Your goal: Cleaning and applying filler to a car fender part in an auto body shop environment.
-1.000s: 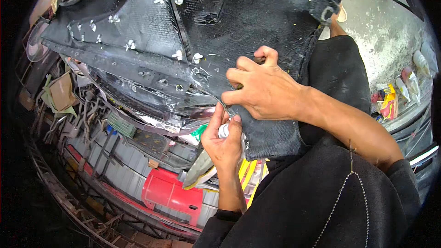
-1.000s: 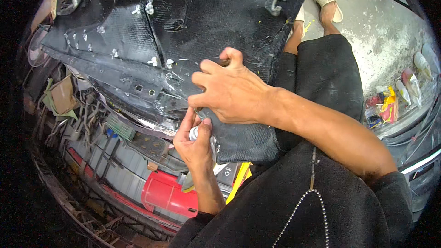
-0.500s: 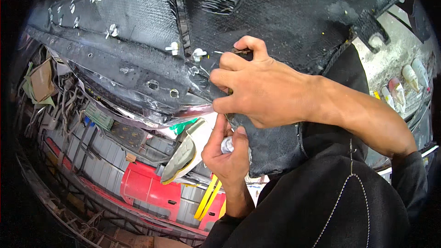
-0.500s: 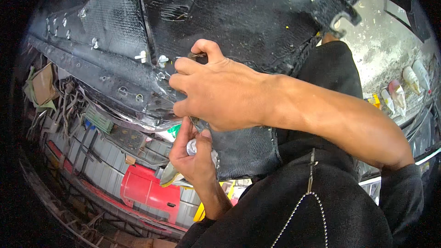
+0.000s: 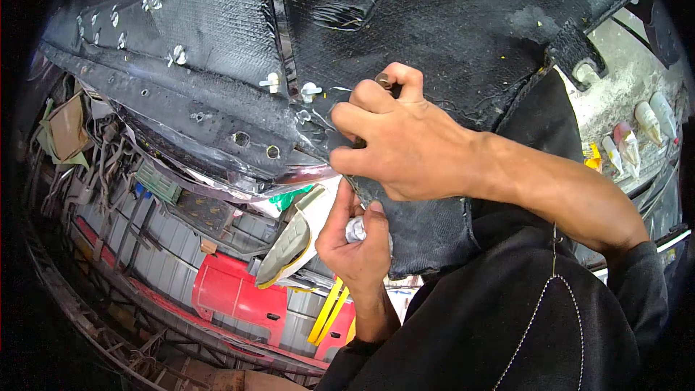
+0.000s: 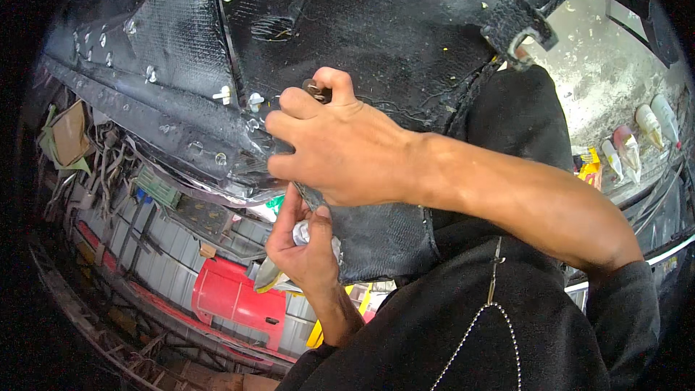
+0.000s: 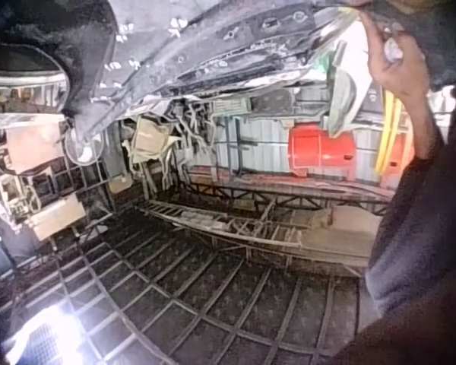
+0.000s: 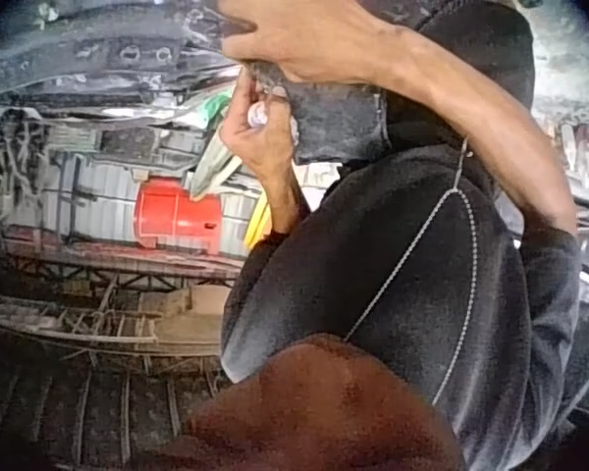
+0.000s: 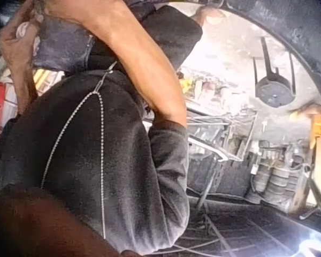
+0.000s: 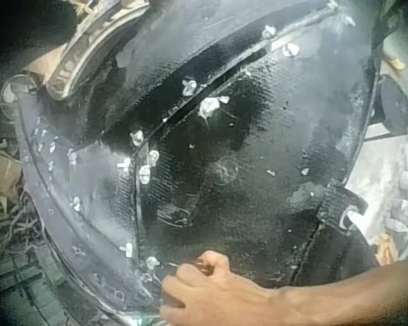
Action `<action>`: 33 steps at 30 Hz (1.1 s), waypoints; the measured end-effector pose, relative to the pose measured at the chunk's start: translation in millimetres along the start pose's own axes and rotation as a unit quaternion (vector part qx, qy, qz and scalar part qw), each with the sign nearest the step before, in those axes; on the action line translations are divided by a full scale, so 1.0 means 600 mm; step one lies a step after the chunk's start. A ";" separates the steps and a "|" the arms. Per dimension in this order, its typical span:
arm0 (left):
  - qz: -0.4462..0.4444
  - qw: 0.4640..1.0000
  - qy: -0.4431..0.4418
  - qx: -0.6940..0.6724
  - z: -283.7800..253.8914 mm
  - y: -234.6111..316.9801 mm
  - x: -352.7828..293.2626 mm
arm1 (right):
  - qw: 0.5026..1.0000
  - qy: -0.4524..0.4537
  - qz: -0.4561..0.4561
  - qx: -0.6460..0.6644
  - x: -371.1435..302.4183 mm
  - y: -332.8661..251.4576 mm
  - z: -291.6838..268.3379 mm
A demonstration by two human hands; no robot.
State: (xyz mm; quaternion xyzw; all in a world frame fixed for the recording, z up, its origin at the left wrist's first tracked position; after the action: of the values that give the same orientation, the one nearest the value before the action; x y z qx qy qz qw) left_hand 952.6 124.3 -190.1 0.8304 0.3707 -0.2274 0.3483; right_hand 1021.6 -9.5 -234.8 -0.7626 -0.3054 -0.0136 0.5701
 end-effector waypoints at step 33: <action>-0.049 0.986 -0.010 -0.160 0.002 -0.035 0.013 | 0.998 -0.031 -0.020 0.050 -0.009 0.001 0.005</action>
State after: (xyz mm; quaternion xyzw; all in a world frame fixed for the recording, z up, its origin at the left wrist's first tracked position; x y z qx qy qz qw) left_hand 941.0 137.3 -204.8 0.7423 0.4394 -0.1900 0.4689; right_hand 1016.2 -9.3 -238.2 -0.7271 -0.3382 0.0139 0.5973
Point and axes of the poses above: each hand's wrist, its own x-axis towards the middle knuckle, its own z-axis out of the palm, y = z × x, the point moved 10 cm from there along x, towards the middle knuckle, and after that the axes turned 14 degrees about -z, right-handed, at the moved point
